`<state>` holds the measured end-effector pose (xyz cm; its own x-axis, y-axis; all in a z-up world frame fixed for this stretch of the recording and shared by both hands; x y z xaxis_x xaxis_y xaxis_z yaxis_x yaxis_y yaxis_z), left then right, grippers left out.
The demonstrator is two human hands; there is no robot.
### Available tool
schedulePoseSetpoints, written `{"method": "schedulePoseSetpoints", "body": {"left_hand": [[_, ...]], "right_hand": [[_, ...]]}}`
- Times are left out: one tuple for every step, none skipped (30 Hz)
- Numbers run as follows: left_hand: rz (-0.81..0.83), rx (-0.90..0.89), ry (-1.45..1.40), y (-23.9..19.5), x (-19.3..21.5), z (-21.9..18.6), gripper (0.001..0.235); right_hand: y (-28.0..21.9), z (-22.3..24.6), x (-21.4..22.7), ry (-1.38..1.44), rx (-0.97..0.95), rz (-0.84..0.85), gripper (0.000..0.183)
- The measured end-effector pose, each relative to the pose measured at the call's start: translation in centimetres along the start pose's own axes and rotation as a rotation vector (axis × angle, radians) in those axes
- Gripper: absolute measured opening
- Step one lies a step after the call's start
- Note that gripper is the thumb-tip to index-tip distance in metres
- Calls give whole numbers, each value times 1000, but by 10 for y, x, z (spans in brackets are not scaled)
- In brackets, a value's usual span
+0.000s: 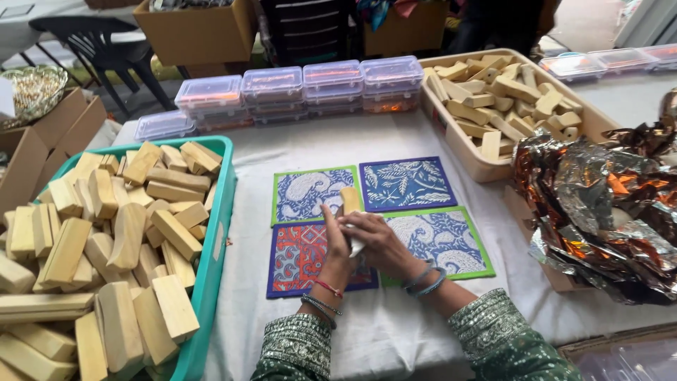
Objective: The person wipes a wooden block with a white cloth, then wraps it in a sheet of metallic foil. The wrapped block is placed on a patterned mat. The person repeats this process with another wooden block.
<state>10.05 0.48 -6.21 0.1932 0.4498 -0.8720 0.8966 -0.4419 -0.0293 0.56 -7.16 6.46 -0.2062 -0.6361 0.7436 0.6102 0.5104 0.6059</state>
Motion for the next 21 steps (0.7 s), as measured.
{"method": "schedulePoseSetpoints", "body": {"left_hand": [[-9, -2, -5, -14, -19, -5, 93], [-9, 13, 136, -22, -41, -10, 85], [-8, 27, 274, -31, -65, -14, 80], [-8, 31, 274, -30, -58, -9, 80], [17, 25, 544, -29, -54, -5, 83], [41, 17, 808, -28, -50, 1, 91], [40, 20, 804, -29, -46, 1, 91], [47, -31, 934, -28, -46, -3, 92], [53, -83, 1064, -28, -46, -6, 95], [50, -88, 1060, -31, -50, -6, 95], [10, 11, 903, -33, -49, -2, 93], [-27, 106, 745, -36, -50, 1, 92], [-29, 99, 744, -37, -51, 0, 92], [-77, 120, 599, -37, -50, 1, 86], [-123, 140, 455, -37, -49, 4, 80], [-125, 145, 455, -38, -47, 3, 80], [-178, 136, 397, -39, -44, 1, 76], [-229, 122, 337, -38, -42, -3, 73], [-228, 122, 337, -33, -28, 0, 73], [-237, 136, 374, -31, -14, 6, 76], [-246, 150, 411, -29, 0, 11, 80]], "right_hand": [[5, -3, 3, 8, 0, 7, 51], [11, -8, 12, -95, -12, -33, 46], [16, -13, 22, -198, -23, -74, 41], [17, -26, 24, -197, -26, -73, 41], [16, -47, 29, -67, -184, -121, 34], [12, -69, 33, 65, -341, -164, 29], [3, -81, 26, 64, -344, -161, 29], [-9, -105, 17, 395, -511, -188, 27], [-21, -127, 6, 729, -672, -211, 28], [-23, -125, 3, 728, -669, -205, 28], [-26, -126, -3, 924, -720, -248, 32], [-28, -127, -9, 1123, -766, -292, 37], [-20, -113, -8, 1123, -761, -286, 37], [-13, -100, -8, 1165, -737, -282, 37], [-6, -87, -7, 1206, -712, -278, 39], [-4, -76, -6, 1208, -715, -280, 39], [-1, -64, -5, 1181, -691, -243, 43], [5, -53, -3, 1151, -662, -203, 50], [9, -48, -2, 1151, -662, -204, 50], [8, -43, -2, 1124, -710, -207, 50], [7, -37, -1, 1096, -758, -211, 50]]}}
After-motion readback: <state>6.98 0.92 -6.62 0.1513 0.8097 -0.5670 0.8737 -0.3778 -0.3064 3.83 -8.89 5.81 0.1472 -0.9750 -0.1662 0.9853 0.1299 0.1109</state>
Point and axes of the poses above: each hand's wrist, its own y-axis towards the middle knuckle, its own x-axis out of the back of the hand, z = x × y, the point moved 5 cm from there along y, towards the middle knuckle, and after that the axes turned 7 degrees about z, right-handed, at the moved point
